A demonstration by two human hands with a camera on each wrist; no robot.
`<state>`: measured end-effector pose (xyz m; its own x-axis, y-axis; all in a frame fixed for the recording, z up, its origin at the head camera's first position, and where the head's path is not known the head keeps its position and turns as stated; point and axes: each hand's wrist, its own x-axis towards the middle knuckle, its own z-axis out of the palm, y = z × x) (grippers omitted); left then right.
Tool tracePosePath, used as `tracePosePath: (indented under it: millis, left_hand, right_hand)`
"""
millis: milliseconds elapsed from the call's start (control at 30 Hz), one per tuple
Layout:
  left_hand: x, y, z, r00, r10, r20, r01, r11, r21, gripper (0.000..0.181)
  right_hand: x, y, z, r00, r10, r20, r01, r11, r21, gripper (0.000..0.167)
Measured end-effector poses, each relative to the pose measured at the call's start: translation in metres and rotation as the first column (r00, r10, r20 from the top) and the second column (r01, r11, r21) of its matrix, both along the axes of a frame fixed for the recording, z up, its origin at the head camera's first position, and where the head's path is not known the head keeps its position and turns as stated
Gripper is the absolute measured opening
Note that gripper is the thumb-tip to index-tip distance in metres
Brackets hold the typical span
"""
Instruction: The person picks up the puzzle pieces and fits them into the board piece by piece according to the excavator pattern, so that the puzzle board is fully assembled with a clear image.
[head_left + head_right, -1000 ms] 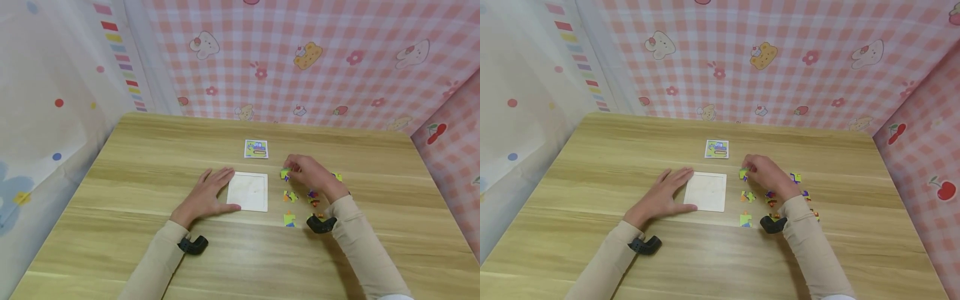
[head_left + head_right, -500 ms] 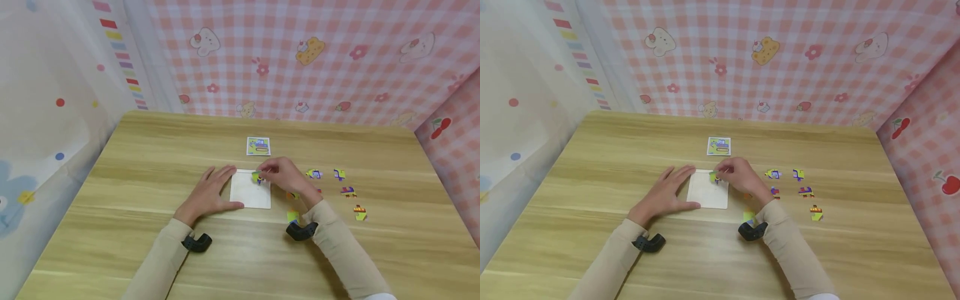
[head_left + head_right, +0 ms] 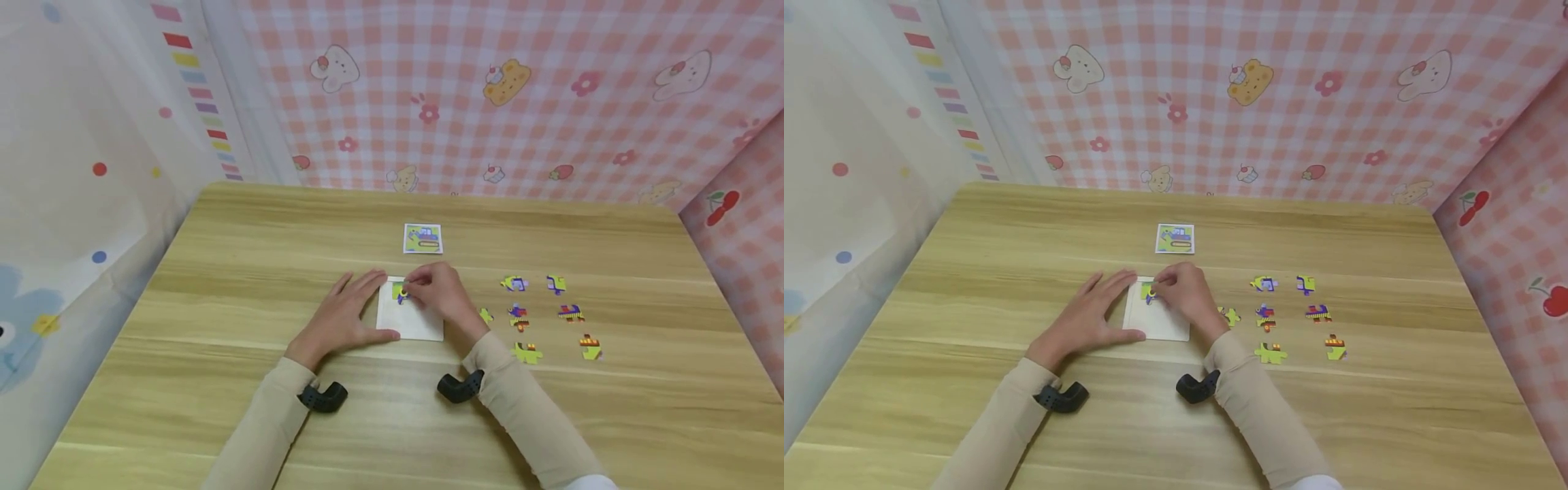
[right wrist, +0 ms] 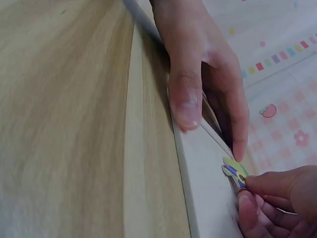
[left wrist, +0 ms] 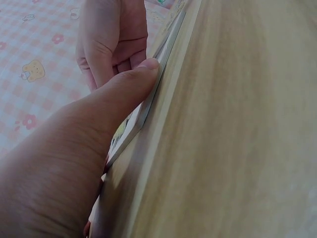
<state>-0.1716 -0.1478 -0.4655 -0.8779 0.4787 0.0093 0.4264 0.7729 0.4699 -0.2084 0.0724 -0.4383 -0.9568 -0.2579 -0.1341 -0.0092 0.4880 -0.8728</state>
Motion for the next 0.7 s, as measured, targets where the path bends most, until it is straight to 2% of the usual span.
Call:
tracePosePath:
  millis: [100, 300, 700]
  left_hand:
    - [0.0, -0.001, -0.001, 1.0, -0.002, -0.003, 0.002, 1.0, -0.002, 0.11]
    - [-0.001, 0.0, -0.001, 1.0, -0.002, -0.011, 0.002, 1.0, -0.005, 0.11]
    - [0.001, 0.0, 0.0, 1.0, -0.002, 0.003, 0.002, 1.0, 0.005, 0.111]
  right_hand:
    - [0.0, -0.004, -0.003, 1.0, -0.006, -0.019, 0.006, 0.999, 0.034, 0.013]
    - [0.001, -0.011, -0.005, 0.994, 0.027, -0.105, -0.015, 0.993, 0.114, 0.012]
    - [0.005, -0.014, -0.006, 0.991, 0.019, -0.134, -0.002, 0.991, 0.131, 0.009]
